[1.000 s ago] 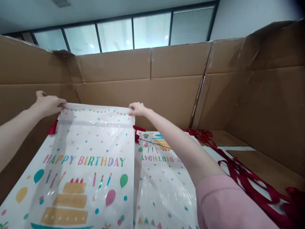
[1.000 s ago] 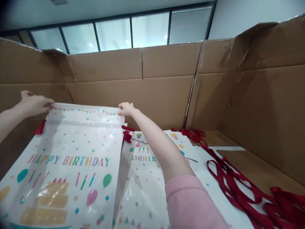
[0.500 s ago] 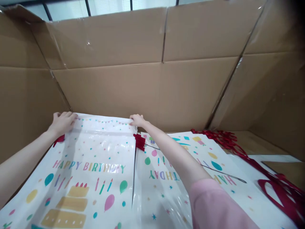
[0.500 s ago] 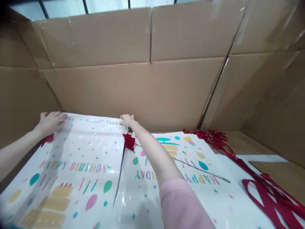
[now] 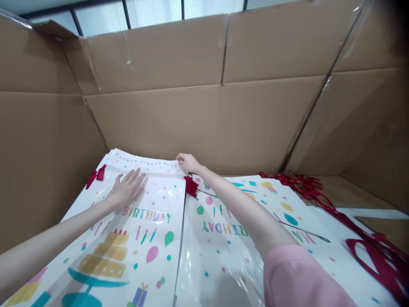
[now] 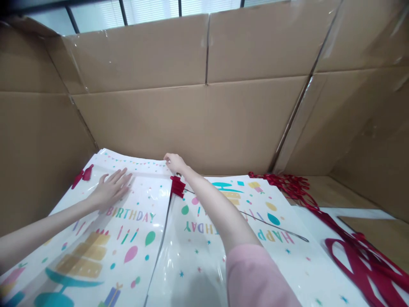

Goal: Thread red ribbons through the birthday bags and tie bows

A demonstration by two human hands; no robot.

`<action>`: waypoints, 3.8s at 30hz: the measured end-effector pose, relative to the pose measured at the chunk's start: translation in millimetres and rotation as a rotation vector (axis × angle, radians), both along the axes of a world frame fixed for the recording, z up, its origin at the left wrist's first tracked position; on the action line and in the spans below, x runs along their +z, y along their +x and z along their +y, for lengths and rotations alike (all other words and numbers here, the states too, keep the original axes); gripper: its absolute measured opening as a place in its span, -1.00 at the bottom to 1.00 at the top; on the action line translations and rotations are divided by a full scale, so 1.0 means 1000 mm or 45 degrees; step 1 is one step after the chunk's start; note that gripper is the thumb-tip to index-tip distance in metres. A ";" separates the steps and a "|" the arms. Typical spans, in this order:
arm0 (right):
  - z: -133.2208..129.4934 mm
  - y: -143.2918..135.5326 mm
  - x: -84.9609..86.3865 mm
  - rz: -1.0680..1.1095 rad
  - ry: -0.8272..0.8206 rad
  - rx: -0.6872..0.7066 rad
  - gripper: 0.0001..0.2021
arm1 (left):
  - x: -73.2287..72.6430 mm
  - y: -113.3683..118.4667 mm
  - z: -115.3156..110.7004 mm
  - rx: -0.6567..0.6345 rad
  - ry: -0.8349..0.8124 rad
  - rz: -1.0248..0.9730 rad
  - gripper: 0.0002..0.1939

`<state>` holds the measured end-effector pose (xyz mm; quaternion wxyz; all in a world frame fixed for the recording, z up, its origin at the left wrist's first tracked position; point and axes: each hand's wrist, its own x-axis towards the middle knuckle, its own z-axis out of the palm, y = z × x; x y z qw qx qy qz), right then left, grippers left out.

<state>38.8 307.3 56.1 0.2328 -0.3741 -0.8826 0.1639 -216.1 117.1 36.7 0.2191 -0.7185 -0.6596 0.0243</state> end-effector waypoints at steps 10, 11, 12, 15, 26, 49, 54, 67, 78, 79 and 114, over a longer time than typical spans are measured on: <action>-0.019 0.063 -0.028 -0.121 -0.636 -0.221 -0.81 | -0.014 0.028 -0.012 0.265 -0.350 -0.264 -0.36; -0.018 0.065 -0.030 -0.104 -0.706 -0.224 -0.80 | -0.016 0.028 -0.011 0.273 -0.355 -0.271 -0.36; -0.018 0.066 -0.031 -0.083 -0.769 -0.222 -0.80 | -0.017 0.028 -0.011 0.275 -0.350 -0.272 -0.37; -0.017 0.069 -0.032 0.004 -0.897 -0.218 -0.84 | -0.019 0.028 -0.011 0.285 -0.335 -0.265 -0.37; -0.014 0.076 -0.030 0.347 -1.071 -0.126 -0.79 | -0.025 0.034 -0.014 0.277 -0.213 -0.201 -0.39; -0.010 0.076 -0.021 0.573 -1.095 -0.123 -0.80 | -0.034 0.031 -0.013 0.257 -0.158 -0.183 -0.39; -0.006 0.077 -0.031 0.612 -1.064 -0.128 -0.77 | -0.032 0.034 -0.014 0.266 -0.165 -0.175 -0.39; -0.013 0.078 -0.037 0.660 -1.035 -0.128 -0.84 | -0.031 0.037 -0.014 0.280 -0.194 -0.208 -0.39; -0.022 0.080 -0.029 0.655 -1.066 -0.127 -0.84 | -0.027 0.018 -0.009 0.236 0.022 -0.209 -0.46; -0.022 0.080 -0.029 0.657 -1.069 -0.129 -0.83 | -0.027 0.016 -0.009 0.244 0.024 -0.209 -0.46; -0.181 0.321 -0.037 0.286 -0.697 -0.211 -0.91 | 0.005 0.327 -0.022 -0.953 -0.330 -0.143 -0.72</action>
